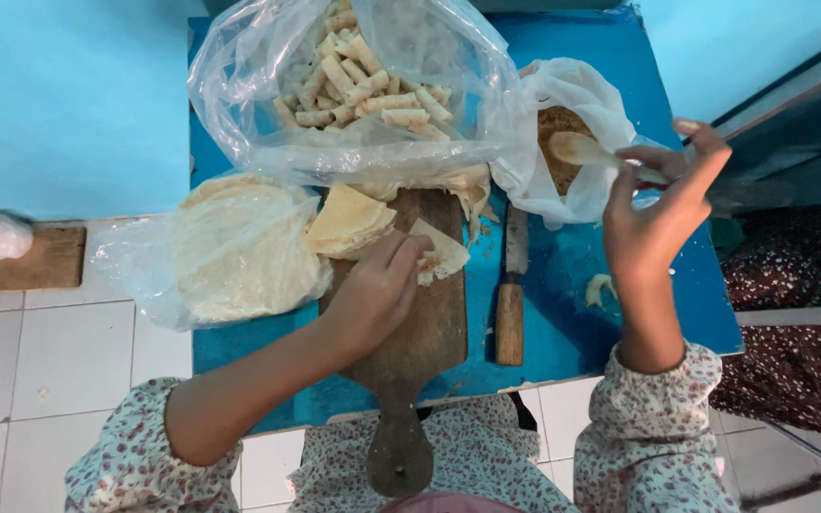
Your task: The person takes thin pastry sheets from a pile on a cutting board, folds and rolls them by hand into cylindrical rolls, and places the finished rolls into a plastic bag. They occasionally scoop brown filling from a bag with a spoon onto a sheet before rolling it.
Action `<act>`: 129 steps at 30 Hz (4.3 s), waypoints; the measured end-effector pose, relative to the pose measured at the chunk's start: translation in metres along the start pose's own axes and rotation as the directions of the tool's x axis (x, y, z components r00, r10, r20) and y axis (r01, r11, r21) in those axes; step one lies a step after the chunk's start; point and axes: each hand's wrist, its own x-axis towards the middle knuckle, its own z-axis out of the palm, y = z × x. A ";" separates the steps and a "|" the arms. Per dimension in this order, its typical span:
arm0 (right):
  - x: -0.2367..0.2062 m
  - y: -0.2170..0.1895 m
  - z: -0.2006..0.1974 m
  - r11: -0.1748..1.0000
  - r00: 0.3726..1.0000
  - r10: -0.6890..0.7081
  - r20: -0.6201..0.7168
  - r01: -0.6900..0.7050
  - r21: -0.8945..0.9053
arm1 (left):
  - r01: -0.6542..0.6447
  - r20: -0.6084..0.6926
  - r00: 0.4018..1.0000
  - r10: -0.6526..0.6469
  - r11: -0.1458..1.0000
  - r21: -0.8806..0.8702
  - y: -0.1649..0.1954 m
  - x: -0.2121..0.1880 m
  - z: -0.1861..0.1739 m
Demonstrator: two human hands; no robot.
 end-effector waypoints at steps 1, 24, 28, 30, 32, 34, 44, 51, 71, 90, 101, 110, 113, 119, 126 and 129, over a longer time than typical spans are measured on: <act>0.003 -0.002 -0.003 0.979 0.996 -0.093 -0.016 0.088 -0.183 | 0.019 0.028 0.999 -0.018 0.999 -0.026 -0.001 -0.001 0.000; -0.068 -0.055 0.070 0.861 0.791 0.099 0.604 -0.372 0.346 | -0.109 0.049 0.994 0.100 0.965 0.240 -0.015 -0.009 -0.002; -0.080 -0.060 0.072 0.941 0.883 -0.217 0.415 0.077 0.330 | -0.133 0.069 0.990 0.120 0.963 0.234 -0.019 -0.011 -0.002; -0.084 -0.062 0.072 0.926 0.865 -0.290 0.409 0.147 0.347 | -0.130 0.053 0.991 0.121 0.965 0.226 -0.019 -0.011 -0.003; -0.087 -0.063 0.072 0.925 0.853 -0.280 0.439 0.117 0.362 | -0.118 0.025 0.993 0.116 0.971 0.210 -0.019 -0.009 -0.002; -0.086 -0.064 0.072 0.928 0.837 -0.310 0.451 0.163 0.334 | -0.132 0.021 0.991 0.131 0.971 0.199 -0.019 -0.009 -0.004; -0.055 -0.057 0.060 0.899 0.687 -0.420 0.593 0.225 0.376 | -0.117 0.116 0.988 0.097 0.977 0.177 -0.015 -0.002 -0.015; -0.058 -0.047 0.069 0.872 0.665 -0.473 0.578 0.261 0.414 | -0.257 0.208 0.954 0.216 0.946 0.199 -0.020 0.001 -0.025; -0.045 -0.050 0.078 0.896 0.689 -0.389 0.612 0.130 0.424 | -0.105 0.125 0.989 0.080 0.972 0.212 -0.035 -0.003 -0.001; -0.039 -0.049 0.072 0.833 0.683 -0.553 0.476 0.452 0.319 | -0.230 0.191 0.967 0.169 0.901 0.367 -0.032 0.003 -0.007; -0.044 -0.047 0.083 0.790 0.631 -0.613 0.475 0.483 0.378 | -0.166 0.137 0.982 0.131 0.943 0.290 -0.037 0.000 -0.003; -0.049 -0.041 0.093 0.878 0.721 -0.464 0.514 0.295 0.377 | -0.065 0.133 0.991 0.018 0.931 0.359 -0.031 0.006 0.001; -0.050 -0.041 0.094 0.881 0.715 -0.473 0.514 0.385 0.275 | -0.092 0.107 0.993 0.052 0.907 0.411 -0.032 0.007 0.003; -0.046 -0.042 0.090 0.808 0.669 -0.586 0.457 0.519 0.278 | -0.151 0.122 0.987 0.106 0.877 0.457 -0.032 0.008 0.003; -0.045 -0.045 0.090 0.829 0.683 -0.558 0.472 0.487 0.275 | -0.183 0.127 0.982 0.142 0.887 0.424 -0.034 0.007 0.001; -0.053 -0.048 0.081 0.889 0.761 -0.457 0.460 0.413 0.198 | -0.203 0.142 0.977 0.156 0.876 0.438 -0.035 0.008 0.001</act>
